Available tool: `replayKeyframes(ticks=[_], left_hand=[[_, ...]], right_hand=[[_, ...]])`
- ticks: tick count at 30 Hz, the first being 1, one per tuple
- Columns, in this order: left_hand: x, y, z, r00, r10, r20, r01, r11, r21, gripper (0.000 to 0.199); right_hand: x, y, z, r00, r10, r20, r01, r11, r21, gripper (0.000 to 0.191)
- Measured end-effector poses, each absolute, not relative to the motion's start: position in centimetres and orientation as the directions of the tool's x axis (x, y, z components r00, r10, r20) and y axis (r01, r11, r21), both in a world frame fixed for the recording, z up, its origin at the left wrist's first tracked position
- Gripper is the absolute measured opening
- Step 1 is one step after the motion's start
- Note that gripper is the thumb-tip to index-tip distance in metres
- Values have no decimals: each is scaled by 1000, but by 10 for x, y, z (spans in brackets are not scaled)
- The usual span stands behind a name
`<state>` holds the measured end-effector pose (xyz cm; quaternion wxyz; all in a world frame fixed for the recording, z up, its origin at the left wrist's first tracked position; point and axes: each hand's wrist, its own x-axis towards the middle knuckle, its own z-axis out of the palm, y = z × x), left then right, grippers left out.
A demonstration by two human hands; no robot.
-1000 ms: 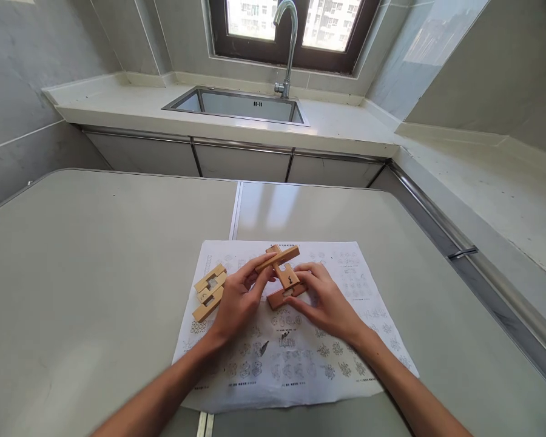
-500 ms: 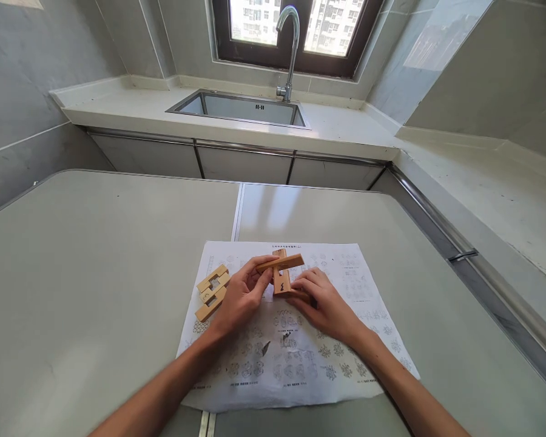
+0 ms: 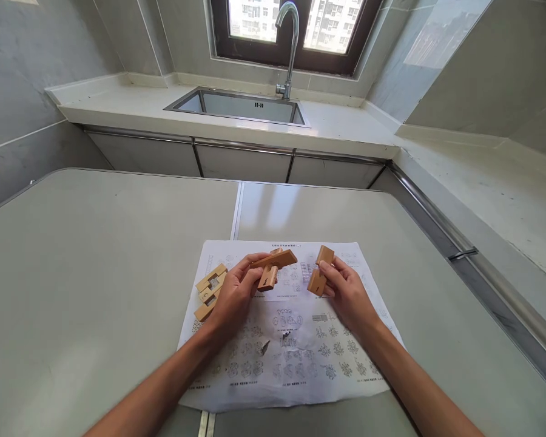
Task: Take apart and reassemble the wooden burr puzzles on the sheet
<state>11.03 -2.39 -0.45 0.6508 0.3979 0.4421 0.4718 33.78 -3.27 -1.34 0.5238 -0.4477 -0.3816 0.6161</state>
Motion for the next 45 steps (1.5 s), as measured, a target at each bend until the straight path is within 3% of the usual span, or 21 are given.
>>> replayKeyframes(ticks=[5,17,31,45], left_hand=[[113,-26,4,150,958,-245,-273,279,921,28],[114,-27,11,173,944,-280,-196,312,930,25],[111,-25,6,236,953,-191,-37,205,978,32],[109,-26,5,299,939,-169,-53,193,980,26]], right_hand=[[340,-32,-14,-138,982,-131,-479,-182,-859,27],[337,-33,-7,-180,970,-161,-540,-234,-808,25],[333,-39,-10,-375,924,-79,-367,-226,-902,39],[333,-39,-5,-426,898,-107,-338,-268,-902,40]])
